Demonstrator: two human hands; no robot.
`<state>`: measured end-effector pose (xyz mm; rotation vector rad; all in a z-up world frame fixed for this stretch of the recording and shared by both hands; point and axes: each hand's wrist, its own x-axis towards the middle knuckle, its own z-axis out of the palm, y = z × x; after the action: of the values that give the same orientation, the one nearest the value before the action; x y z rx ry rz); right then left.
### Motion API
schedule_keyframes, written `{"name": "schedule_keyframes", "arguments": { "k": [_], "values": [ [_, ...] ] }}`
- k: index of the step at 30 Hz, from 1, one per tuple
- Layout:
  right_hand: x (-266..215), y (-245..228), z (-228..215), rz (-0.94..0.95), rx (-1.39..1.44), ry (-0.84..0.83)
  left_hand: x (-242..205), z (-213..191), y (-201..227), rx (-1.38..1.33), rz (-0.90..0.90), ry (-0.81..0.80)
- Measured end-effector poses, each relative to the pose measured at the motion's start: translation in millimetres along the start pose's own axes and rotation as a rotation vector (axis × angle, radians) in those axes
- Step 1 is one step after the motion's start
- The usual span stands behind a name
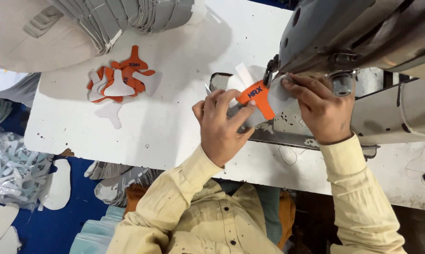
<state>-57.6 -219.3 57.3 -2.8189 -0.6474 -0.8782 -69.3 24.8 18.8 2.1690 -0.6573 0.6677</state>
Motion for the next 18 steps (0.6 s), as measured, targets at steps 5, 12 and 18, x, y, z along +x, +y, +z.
{"name": "schedule_keyframes", "arguments": {
  "k": [5,12,18],
  "values": [
    [31.3,-7.4,-15.8,-0.113,-0.097,0.01,-4.9,10.3,11.8,0.059,-0.041,0.044],
    [1.1,47.8,26.9,-0.008,0.049,-0.143,-3.4,23.7,17.0,0.13,-0.036,0.081],
    [-2.7,42.4,23.5,-0.077,0.062,-0.009,8.8,18.3,3.2,0.148,-0.009,0.034]
  ]
}}
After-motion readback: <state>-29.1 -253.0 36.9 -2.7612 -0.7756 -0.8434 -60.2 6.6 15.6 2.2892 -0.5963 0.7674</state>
